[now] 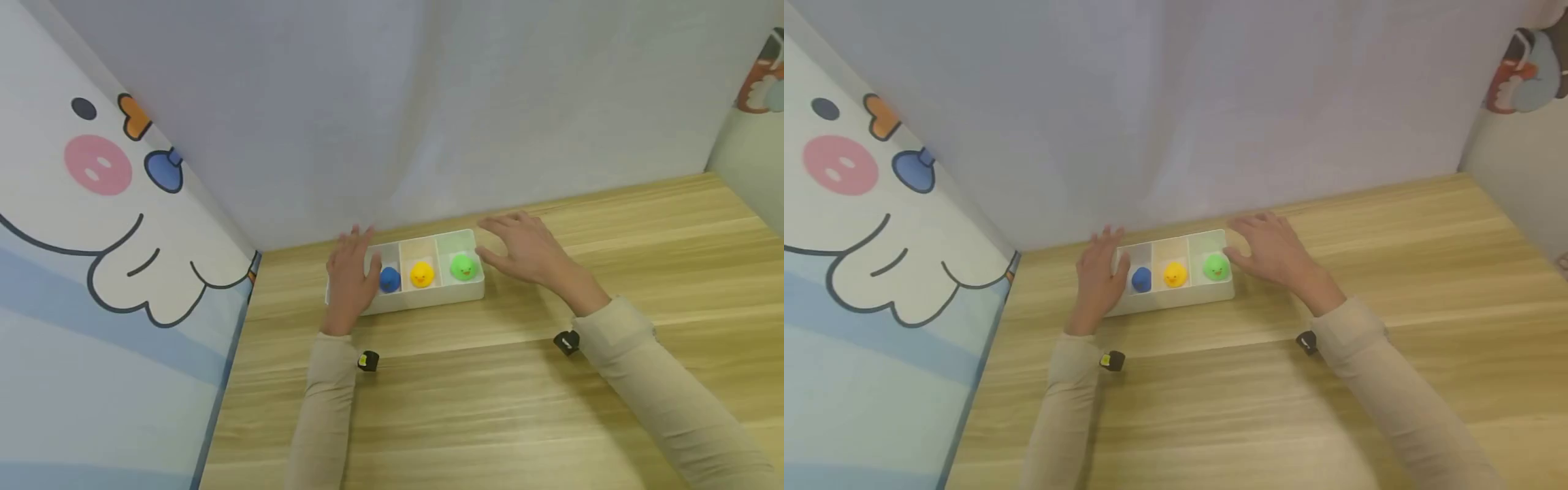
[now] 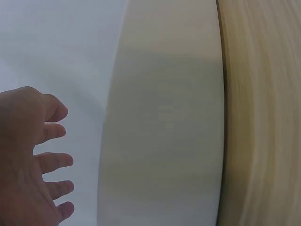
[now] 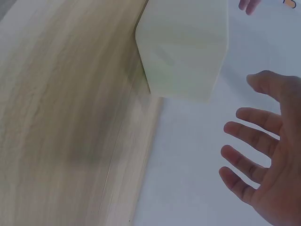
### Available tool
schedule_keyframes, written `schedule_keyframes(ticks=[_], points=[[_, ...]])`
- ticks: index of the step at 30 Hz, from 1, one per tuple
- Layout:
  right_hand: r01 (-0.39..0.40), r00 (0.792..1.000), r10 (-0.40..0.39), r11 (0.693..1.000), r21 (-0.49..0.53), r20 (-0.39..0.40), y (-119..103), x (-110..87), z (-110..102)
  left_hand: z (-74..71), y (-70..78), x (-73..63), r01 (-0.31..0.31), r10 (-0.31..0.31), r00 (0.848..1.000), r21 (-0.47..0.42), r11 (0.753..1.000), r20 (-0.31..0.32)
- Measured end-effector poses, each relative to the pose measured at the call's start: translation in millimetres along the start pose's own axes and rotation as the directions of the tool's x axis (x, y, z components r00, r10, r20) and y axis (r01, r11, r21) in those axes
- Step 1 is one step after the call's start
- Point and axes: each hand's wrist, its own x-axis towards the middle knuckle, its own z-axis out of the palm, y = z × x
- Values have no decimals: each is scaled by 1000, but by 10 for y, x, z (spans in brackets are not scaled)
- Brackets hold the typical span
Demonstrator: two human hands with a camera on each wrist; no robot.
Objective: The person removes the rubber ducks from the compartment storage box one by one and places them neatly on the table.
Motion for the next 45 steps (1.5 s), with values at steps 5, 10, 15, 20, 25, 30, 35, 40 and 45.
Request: schedule_keyframes(ticks=[5,10,15,20,25,30,35,40,45], points=[[28,1000,-28,1000,13,-4,-22,22,-9,-10,-171,-20,-26,22,993,-30,999,-115],[45,999,-46,999,29,23,-37,69,22,-18,-351,-48,-24,14,981,-47,999,-192],[46,998,-46,999,16,43,-64,127,85,-49,-487,-107,48,-59,989,-78,996,-133],[49,995,-49,999,10,81,-111,184,106,-114,-548,-186,144,-146,989,-79,986,-32],[58,987,-54,998,-19,148,-143,219,118,-160,-597,-291,254,-247,965,-72,965,89],[59,979,-49,997,-44,197,-156,223,128,-160,-608,-376,318,-302,940,-92,943,160],[70,976,-53,995,-75,210,-176,206,116,-118,-601,-419,328,-306,935,-114,938,178],[76,968,-47,991,-107,246,-175,236,115,-84,-601,-420,320,-297,938,-117,940,181],[59,957,-29,993,-98,288,-164,279,144,-53,-626,-425,344,-320,930,-119,931,182]])
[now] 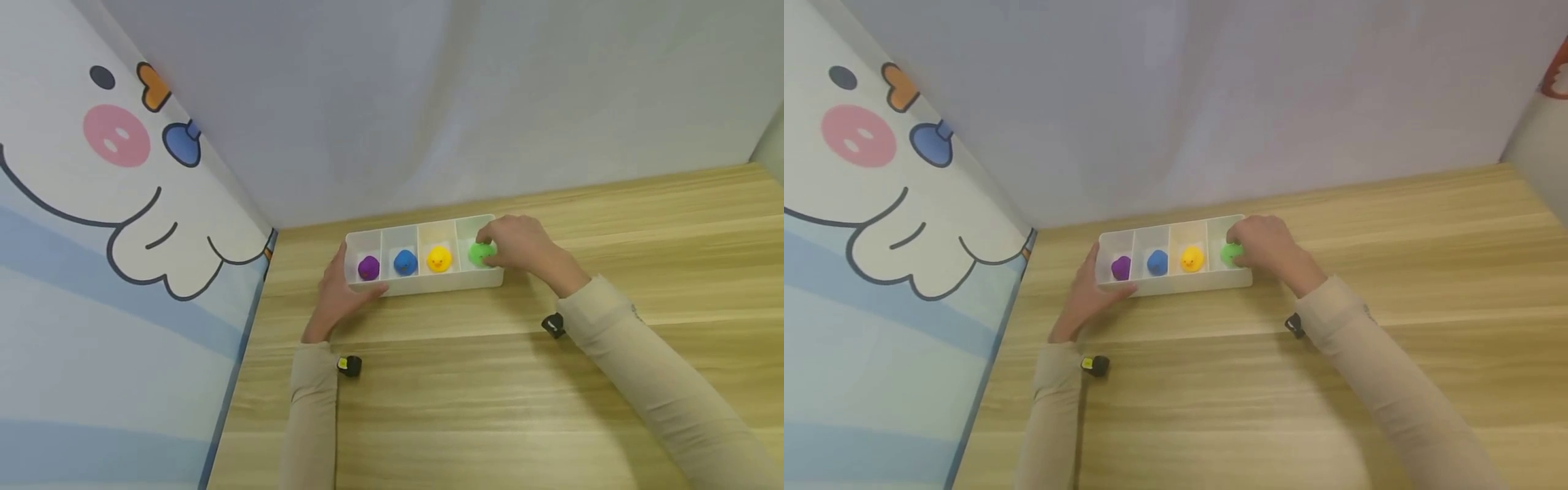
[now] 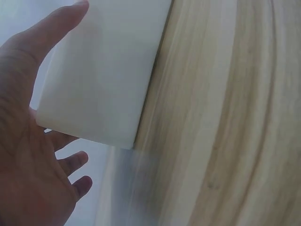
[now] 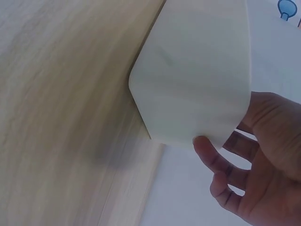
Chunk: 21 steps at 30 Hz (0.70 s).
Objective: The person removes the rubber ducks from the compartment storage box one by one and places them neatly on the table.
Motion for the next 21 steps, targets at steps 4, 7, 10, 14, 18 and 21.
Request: schedule_keyframes(ticks=[4,7,10,14,18,21], points=[[-21,1000,21,1000,10,16,-6,6,0,11,-13,9,11,-11,1000,0,1000,3],[-25,1000,25,1000,15,20,-10,14,8,16,-27,9,15,-15,1000,-4,1000,5],[-27,999,27,999,16,20,-12,18,15,15,-36,7,15,-15,1000,-10,1000,8],[-17,1000,17,1000,17,6,-18,19,18,13,-48,10,15,-14,1000,-18,1000,9],[-3,1000,3,1000,15,-17,-3,12,21,26,-50,25,22,-22,1000,-28,999,13],[1,999,-1,1000,11,-32,14,6,21,31,-39,40,22,-21,1000,-35,999,22]])
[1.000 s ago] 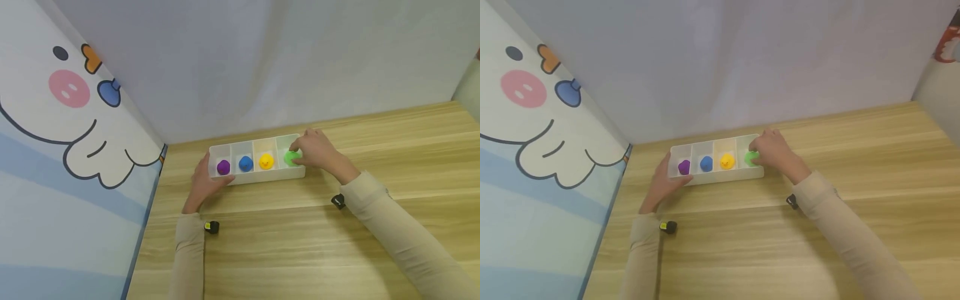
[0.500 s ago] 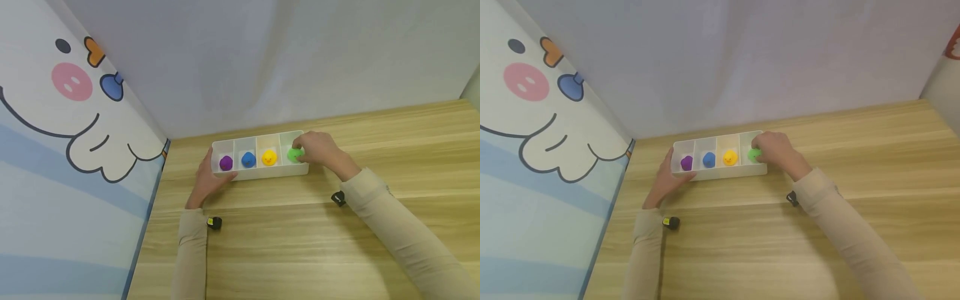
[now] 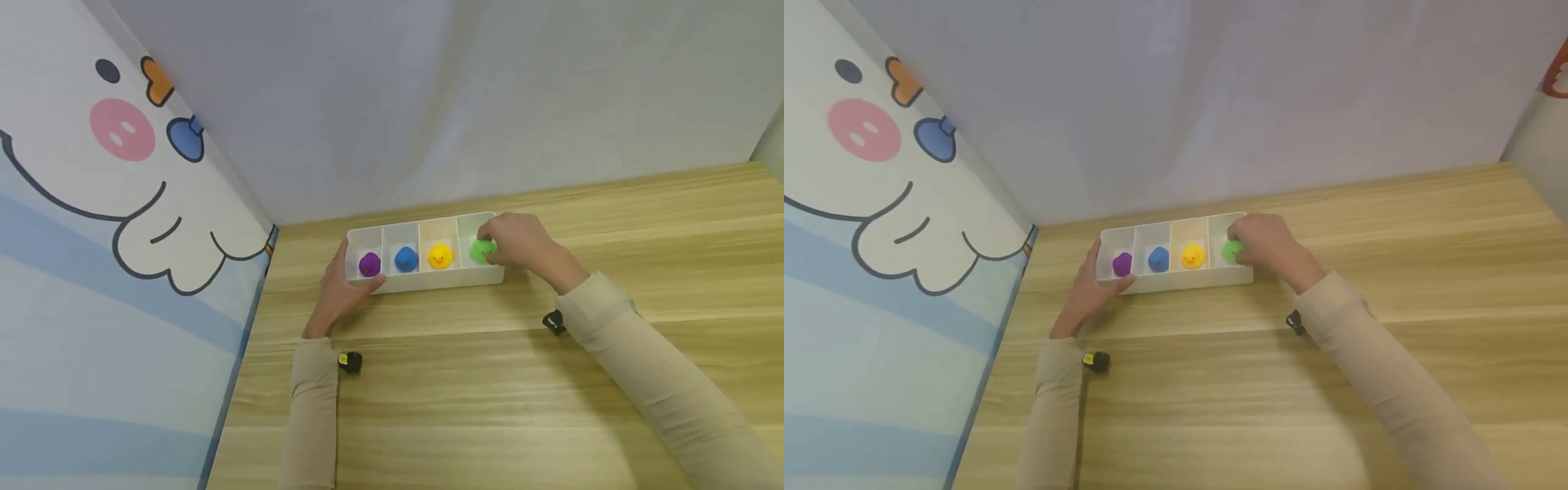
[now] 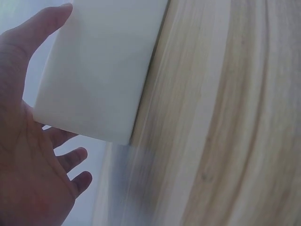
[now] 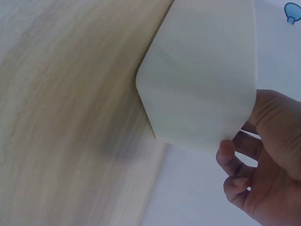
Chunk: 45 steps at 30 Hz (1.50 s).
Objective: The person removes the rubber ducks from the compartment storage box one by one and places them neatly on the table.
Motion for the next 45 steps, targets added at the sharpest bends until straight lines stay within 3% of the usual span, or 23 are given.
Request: schedule_keyframes(ticks=[8,24,45], points=[[-11,999,11,1000,5,-47,26,-34,-26,-7,27,36,-20,21,1000,-39,999,20],[10,984,-3,999,40,-177,2,-198,-199,-60,-74,34,-76,84,995,-128,989,61],[10,940,19,997,83,-341,151,-428,-188,-136,-159,-38,-74,100,983,-163,984,155]])
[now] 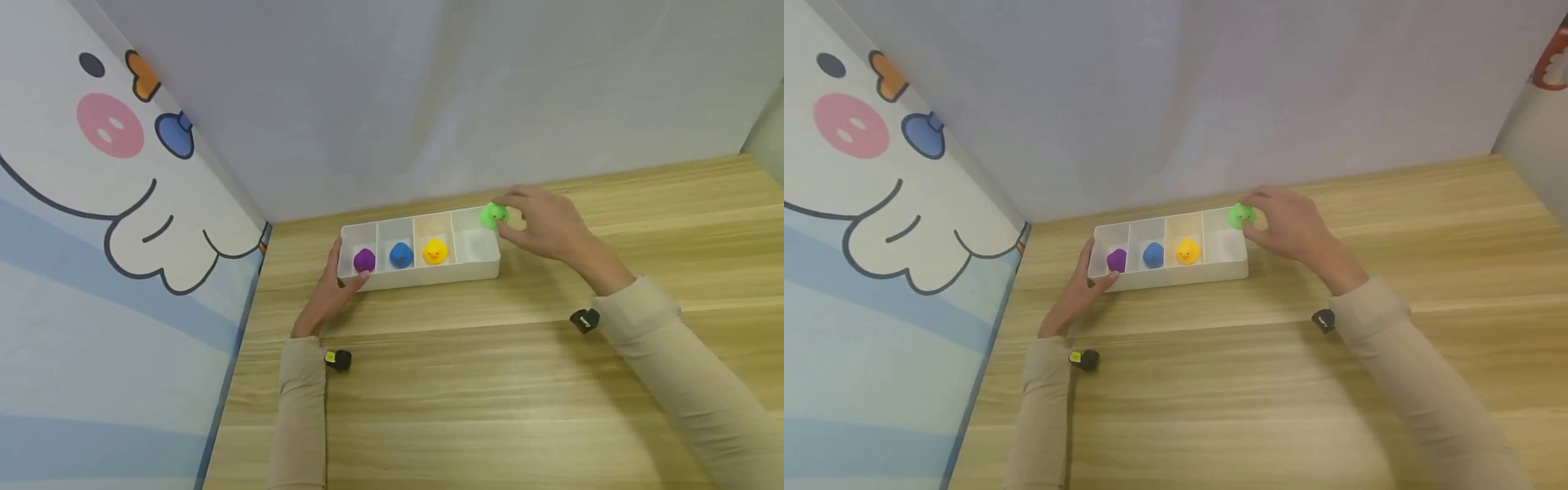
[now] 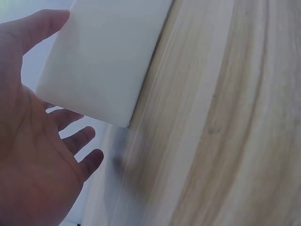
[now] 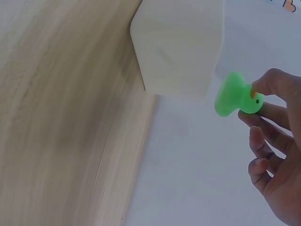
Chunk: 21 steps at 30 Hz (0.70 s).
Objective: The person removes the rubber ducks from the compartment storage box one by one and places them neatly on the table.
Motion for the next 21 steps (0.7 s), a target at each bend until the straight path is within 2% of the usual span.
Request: schedule_keyframes(ticks=[13,21], points=[[-51,999,51,999,-3,-5,179,-54,-34,21,2,26,-1,2,1000,-78,997,15],[-65,998,65,998,-3,-15,275,-93,-58,10,18,27,29,-25,999,-107,994,37]])
